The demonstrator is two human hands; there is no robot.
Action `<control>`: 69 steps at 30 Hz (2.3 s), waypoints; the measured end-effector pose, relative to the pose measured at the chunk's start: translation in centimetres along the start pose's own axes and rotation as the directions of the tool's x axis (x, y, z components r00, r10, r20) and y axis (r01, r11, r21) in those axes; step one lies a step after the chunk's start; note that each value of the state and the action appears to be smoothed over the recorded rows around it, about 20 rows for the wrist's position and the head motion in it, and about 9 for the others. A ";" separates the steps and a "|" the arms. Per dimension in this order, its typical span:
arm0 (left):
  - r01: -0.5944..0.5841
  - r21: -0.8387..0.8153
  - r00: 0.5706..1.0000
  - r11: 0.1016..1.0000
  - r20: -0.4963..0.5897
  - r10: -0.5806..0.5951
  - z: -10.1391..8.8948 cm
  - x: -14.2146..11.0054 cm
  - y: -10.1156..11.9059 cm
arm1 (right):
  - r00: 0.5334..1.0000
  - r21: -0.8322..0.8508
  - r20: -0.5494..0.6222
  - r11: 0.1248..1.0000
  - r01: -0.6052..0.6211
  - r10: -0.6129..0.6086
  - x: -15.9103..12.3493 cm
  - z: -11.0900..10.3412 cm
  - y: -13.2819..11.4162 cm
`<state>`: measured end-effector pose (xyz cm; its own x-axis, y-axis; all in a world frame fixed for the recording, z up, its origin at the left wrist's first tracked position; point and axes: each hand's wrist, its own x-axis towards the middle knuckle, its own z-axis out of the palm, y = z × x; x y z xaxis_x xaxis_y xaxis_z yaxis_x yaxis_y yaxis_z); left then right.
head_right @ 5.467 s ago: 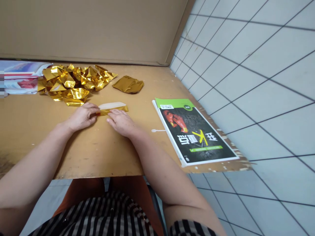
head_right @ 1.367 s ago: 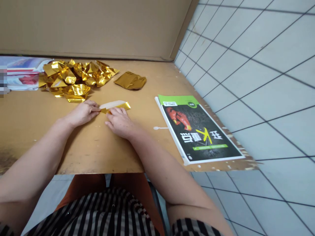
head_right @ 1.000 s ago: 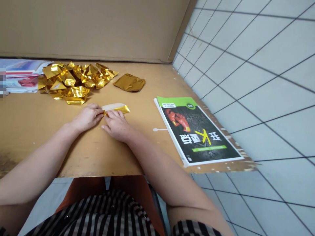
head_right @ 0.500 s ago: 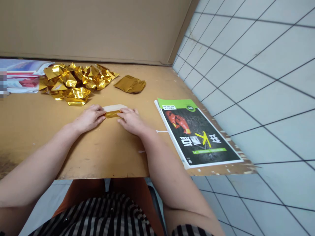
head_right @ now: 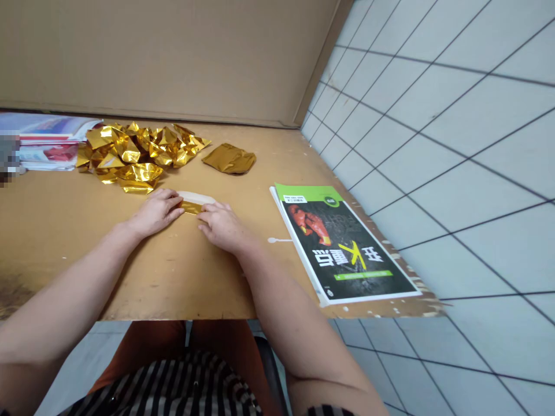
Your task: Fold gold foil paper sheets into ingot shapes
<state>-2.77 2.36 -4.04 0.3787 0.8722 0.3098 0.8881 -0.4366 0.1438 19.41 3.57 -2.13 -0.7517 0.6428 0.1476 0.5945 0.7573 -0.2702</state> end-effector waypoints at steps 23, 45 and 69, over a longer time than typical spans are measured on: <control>-0.024 -0.062 0.998 0.998 -0.054 0.021 0.7 0.1 -0.6 | 0.996 0.252 -0.074 0.968 -0.024 0.044 -0.3 0.2 5.0; -0.095 -0.112 0.995 0.989 0.021 0.098 0.4 0.1 1.8 | 0.996 0.156 -0.084 0.988 -0.001 0.015 -0.2 0.2 3.9; -0.186 -0.086 0.972 0.979 0.127 0.196 -0.1 0.0 2.2 | 0.924 0.285 -0.215 0.925 -0.250 0.316 2.0 1.7 5.0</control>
<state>-0.86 1.40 -3.64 0.5755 0.7904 0.2099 0.7763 -0.6087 0.1640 20.43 8.45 -4.86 -0.4453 0.8581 0.2556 0.6569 0.5071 -0.5579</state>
